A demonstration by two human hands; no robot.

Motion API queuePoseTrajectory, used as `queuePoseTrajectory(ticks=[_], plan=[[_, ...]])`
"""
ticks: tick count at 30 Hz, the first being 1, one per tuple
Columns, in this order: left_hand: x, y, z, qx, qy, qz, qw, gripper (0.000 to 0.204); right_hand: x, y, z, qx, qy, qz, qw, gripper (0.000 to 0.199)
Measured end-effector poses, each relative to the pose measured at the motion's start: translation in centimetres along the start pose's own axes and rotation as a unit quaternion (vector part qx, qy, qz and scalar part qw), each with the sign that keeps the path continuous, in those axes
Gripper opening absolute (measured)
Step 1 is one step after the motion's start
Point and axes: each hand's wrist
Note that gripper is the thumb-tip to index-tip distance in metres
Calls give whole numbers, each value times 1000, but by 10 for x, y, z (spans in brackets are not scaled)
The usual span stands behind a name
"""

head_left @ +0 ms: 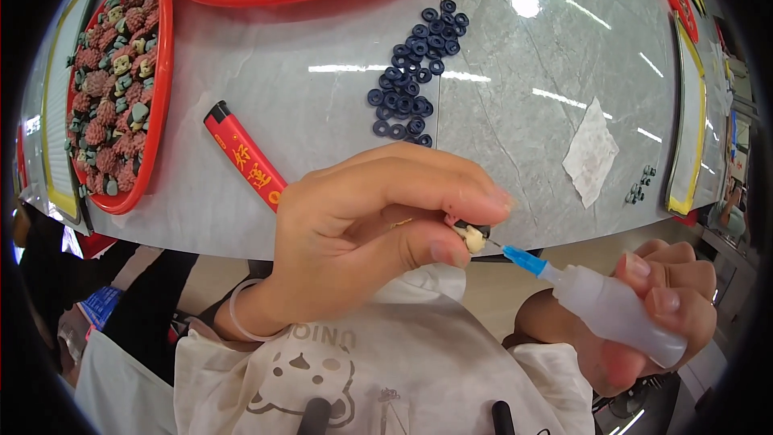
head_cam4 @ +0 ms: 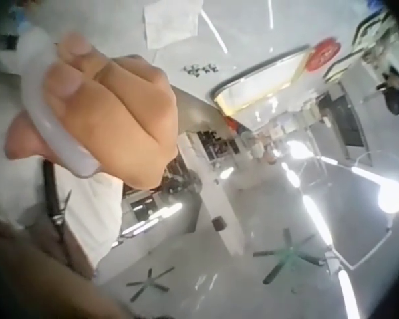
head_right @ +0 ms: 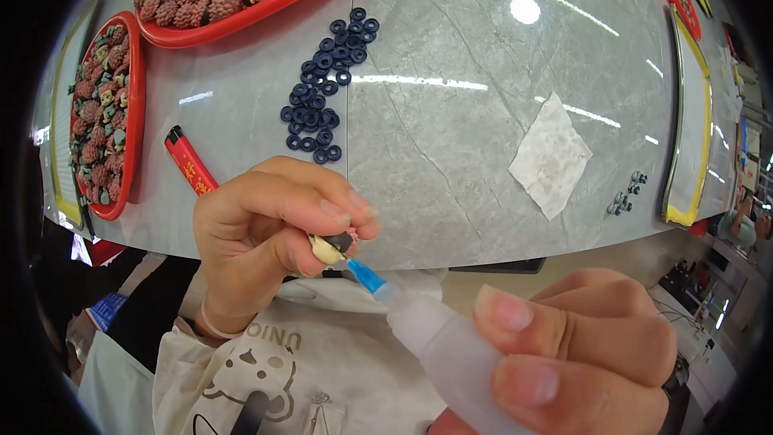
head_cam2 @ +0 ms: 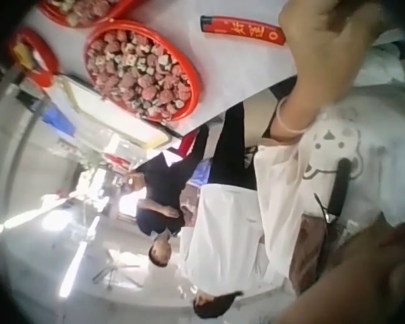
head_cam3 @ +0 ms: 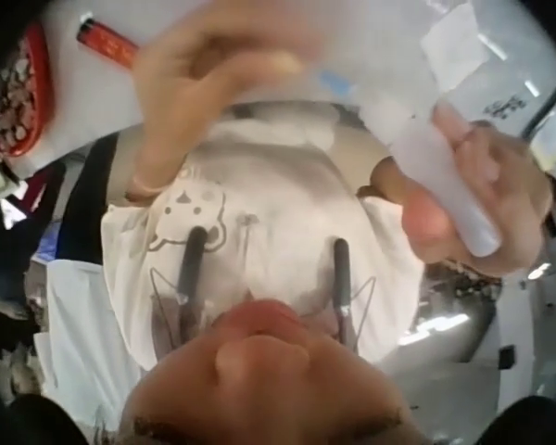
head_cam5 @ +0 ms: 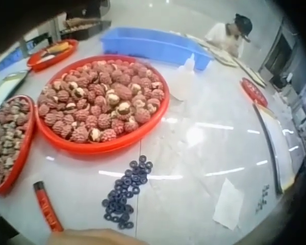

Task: The person takes figurine heads from a red tray, applies glue from a needle bottle, and attaches body pieces to them by hand before placing the assembled figurines into a separate tray, occasionally heating the needle tip with a lighter.

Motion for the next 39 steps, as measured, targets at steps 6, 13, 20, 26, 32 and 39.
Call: queuePoseTrajectory(ticks=[6, 13, 20, 26, 32, 39], plan=[[2, 1, 1, 15, 25, -9, 1000, 24, 12, 7, 5, 41, 11, -46, 998, 47], [4, 3, -1, 22, 31, 3, 999, 25, 18, 28, 0, 168, -144, 108, 969, 45], [0, 0, 4, 15, 28, 3, 999, 24, 45, 23, 22, 212, -169, 249, 930, 38], [-5, 4, 8, 37, 21, 13, 999, 20, 65, 11, 37, 120, -2, 167, 979, 46], [1, 7, 11, 76, -59, 8, 995, 30, 66, 9, 32, 66, -5, 158, 985, 44], [-1, 3, 10, 50, -44, 5, 998, 27, 43, 45, -63, 114, 238, 412, 872, 16]])
Point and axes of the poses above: each hand's wrist, its own y-axis away from the middle knuckle, its own z-axis out of the palm, x = y × z, and after that the axes turned 4 degrees about -z, right-handed
